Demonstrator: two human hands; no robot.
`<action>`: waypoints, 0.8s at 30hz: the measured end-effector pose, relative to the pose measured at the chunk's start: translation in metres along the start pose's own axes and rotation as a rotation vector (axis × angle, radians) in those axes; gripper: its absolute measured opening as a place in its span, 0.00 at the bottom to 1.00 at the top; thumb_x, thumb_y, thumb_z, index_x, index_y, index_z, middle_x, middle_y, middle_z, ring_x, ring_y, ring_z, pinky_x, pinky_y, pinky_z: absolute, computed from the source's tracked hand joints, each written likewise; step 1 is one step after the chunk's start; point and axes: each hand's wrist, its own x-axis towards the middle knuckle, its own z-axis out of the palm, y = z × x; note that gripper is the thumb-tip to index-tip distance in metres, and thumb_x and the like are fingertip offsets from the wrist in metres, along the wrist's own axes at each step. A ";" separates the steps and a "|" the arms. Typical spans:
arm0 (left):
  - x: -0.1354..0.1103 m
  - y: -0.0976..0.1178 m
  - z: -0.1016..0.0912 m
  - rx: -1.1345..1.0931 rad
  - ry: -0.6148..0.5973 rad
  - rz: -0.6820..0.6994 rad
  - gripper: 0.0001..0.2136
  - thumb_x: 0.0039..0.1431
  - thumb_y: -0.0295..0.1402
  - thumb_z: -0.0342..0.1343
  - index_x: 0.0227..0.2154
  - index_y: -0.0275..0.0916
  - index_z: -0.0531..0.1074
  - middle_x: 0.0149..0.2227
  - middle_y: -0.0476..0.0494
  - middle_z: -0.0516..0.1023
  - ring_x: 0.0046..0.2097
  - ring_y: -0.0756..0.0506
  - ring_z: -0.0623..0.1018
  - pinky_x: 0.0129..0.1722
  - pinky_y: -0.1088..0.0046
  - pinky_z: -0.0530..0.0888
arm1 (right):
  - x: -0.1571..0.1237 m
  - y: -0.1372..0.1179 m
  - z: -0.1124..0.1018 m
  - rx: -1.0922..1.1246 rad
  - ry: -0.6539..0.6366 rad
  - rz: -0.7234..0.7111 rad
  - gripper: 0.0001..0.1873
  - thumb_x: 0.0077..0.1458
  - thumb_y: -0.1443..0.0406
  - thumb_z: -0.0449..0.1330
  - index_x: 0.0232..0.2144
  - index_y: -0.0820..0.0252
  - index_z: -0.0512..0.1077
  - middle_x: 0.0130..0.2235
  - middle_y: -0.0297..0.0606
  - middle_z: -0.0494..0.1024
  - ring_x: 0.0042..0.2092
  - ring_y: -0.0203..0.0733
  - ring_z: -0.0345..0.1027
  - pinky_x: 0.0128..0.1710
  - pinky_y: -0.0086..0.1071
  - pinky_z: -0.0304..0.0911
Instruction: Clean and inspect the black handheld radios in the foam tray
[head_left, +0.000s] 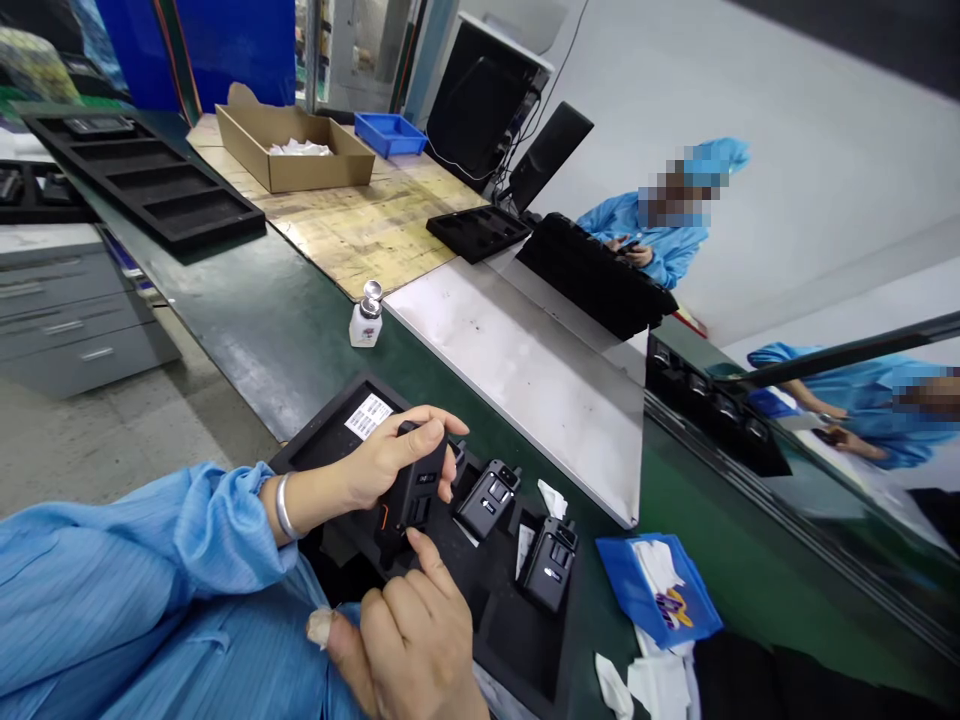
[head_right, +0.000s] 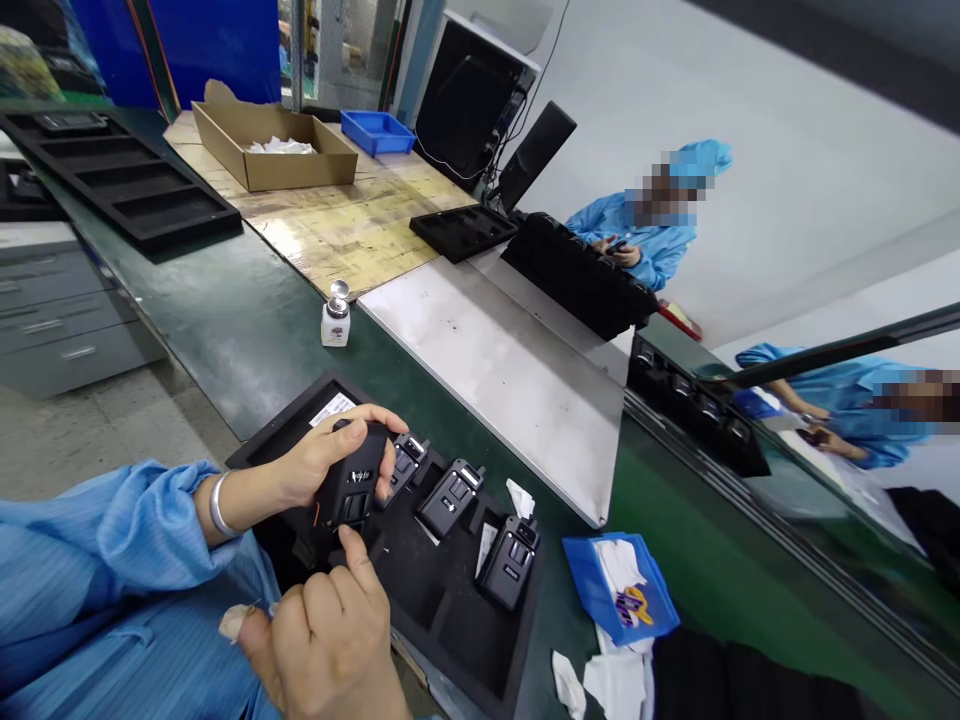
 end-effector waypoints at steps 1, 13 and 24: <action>0.000 0.000 0.000 -0.002 0.001 -0.002 0.24 0.58 0.52 0.60 0.45 0.36 0.69 0.30 0.43 0.77 0.28 0.45 0.79 0.29 0.70 0.75 | 0.000 0.000 0.000 -0.002 0.000 0.001 0.24 0.65 0.59 0.54 0.18 0.62 0.64 0.20 0.31 0.58 0.25 0.33 0.50 0.55 0.46 0.66; 0.000 -0.001 -0.004 -0.027 0.089 -0.047 0.23 0.58 0.52 0.59 0.44 0.37 0.70 0.29 0.44 0.78 0.28 0.45 0.80 0.30 0.69 0.77 | -0.002 0.003 -0.001 0.013 -0.029 0.019 0.23 0.66 0.60 0.54 0.19 0.61 0.63 0.21 0.30 0.56 0.25 0.33 0.50 0.55 0.47 0.66; 0.003 -0.002 -0.006 -0.164 0.118 -0.148 0.25 0.57 0.56 0.58 0.42 0.36 0.71 0.28 0.43 0.79 0.27 0.44 0.80 0.30 0.66 0.79 | 0.002 0.001 -0.004 0.067 0.014 0.038 0.19 0.66 0.62 0.53 0.22 0.61 0.65 0.20 0.30 0.57 0.25 0.33 0.49 0.56 0.47 0.65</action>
